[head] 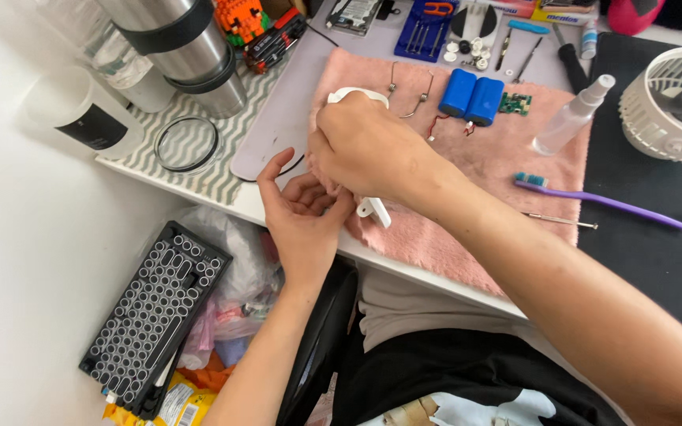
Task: The person cleans the interior and exterior of a white plastic device casing using a purple toothbrush and a pink cloth. They scrub the inside surfaces, wipe the parts with the cloth, and then use a small metal tool to clean crevices.
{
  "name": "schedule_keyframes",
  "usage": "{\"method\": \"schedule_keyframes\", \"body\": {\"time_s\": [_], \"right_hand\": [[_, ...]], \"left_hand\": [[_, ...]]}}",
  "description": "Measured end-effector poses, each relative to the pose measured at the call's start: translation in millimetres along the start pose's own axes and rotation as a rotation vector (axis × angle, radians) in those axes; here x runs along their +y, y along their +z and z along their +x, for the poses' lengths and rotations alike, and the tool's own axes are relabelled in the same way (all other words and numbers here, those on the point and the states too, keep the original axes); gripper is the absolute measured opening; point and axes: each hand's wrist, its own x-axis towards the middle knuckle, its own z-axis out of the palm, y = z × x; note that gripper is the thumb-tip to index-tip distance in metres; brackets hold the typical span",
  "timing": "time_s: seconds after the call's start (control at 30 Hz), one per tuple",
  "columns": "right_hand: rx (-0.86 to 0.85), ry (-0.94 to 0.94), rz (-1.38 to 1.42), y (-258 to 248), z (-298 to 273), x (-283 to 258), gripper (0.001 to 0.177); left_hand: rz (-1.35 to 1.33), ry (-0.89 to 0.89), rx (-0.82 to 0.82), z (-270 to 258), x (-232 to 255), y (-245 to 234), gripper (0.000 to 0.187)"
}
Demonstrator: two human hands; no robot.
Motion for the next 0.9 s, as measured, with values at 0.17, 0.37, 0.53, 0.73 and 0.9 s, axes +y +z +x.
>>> {"method": "schedule_keyframes", "body": {"time_s": [0.17, 0.37, 0.53, 0.73, 0.9], "right_hand": [[-0.025, 0.036, 0.011, -8.4, -10.4, -1.0, 0.037], [0.029, -0.098, 0.053, -7.3, -16.5, 5.7, 0.030], [0.043, -0.125, 0.108, -4.2, -20.7, 11.7, 0.025], [0.089, -0.148, 0.119, -3.2, -25.0, 3.9, 0.022], [0.128, -0.166, 0.064, 7.6, -18.0, 11.7, 0.024]], "left_hand": [[-0.008, -0.017, 0.017, -2.3, 10.4, 1.9, 0.084], [-0.009, -0.118, 0.006, 5.9, 8.4, -1.6, 0.079], [-0.092, -0.280, -0.036, 18.0, 10.5, -6.6, 0.068], [-0.213, -0.350, 0.010, 31.0, 2.6, -10.4, 0.052], [-0.108, -0.278, -0.055, 25.9, 1.2, -13.2, 0.061]]}}
